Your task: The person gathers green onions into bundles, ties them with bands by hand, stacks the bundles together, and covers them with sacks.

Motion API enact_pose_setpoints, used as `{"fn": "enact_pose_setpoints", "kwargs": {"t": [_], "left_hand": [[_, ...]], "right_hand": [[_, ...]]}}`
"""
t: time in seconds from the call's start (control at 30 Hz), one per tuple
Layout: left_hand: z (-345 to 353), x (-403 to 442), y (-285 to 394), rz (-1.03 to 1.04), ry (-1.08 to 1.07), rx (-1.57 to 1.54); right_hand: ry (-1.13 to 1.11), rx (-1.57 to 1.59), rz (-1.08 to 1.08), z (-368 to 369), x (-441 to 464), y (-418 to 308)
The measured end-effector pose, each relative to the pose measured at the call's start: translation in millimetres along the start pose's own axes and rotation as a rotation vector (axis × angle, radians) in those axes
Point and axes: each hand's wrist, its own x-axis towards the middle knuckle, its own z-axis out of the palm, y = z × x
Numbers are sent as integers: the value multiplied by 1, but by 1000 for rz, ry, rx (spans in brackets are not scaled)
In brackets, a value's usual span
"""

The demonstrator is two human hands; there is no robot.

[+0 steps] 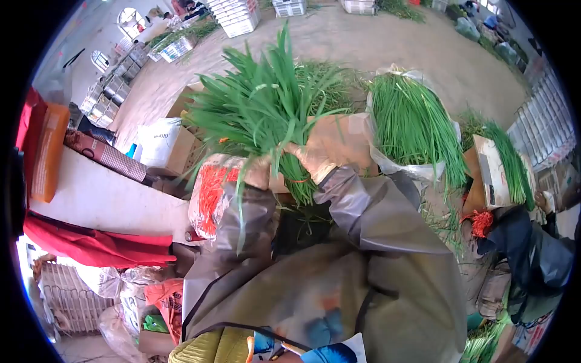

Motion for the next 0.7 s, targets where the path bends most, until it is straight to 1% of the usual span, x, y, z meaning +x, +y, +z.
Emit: {"fn": "enact_pose_setpoints", "kwargs": {"t": [0.03, 0.07, 0.1, 0.17, 0.2, 0.23, 0.27, 0.33, 0.37, 0.4, 0.43, 0.47, 0.53, 0.57, 0.63, 0.67, 0.7], "left_hand": [[7, 3, -5, -82, 102, -327], [10, 5, 3, -146, 246, -245], [15, 6, 20, -276, 253, -350], [15, 12, 9, -244, 213, -609], [9, 9, 10, -243, 100, -556], [-7, 12, -17, -272, 17, -586], [-8, 5, -19, -273, -55, -594], [-3, -12, -22, -279, -126, -600], [11, -23, -17, -354, -82, -695], [20, -32, -15, -425, -34, -791], [20, -35, -21, -471, -51, -858], [22, -38, -27, -508, 11, -851], [28, -43, -28, -575, 103, -850], [27, -44, -25, -570, 101, -849], [26, -48, -17, -465, 56, -813], [27, -48, -9, -439, 53, -751], [32, -48, 6, -404, 40, -752]], "right_hand": [[-5, 3, 25, -10, 3, 17], [-5, 2, 30, -11, 6, 11], [-5, 1, 35, -4, 9, -11], [180, 540, 320, 10, -8, -59], [166, 495, 316, 10, -9, -69], [214, 506, 458, 6, -9, -68], [222, 533, 475, 5, -10, -66], [234, 566, 495, 4, -14, -61], [200, 425, 490, 1, -16, -56], [178, 354, 492, 1, -17, -59], [156, 284, 493, 0, -18, -62], [92, -93, 374, 1, -18, -80], [-60, -289, 218, -41, -14, -51], [-123, -379, 130, -62, -12, -37], [-332, -1083, 203, -101, -18, -41], [-275, -807, 381, -110, -27, -52], [-216, -522, 544, -110, -34, -72]]}}
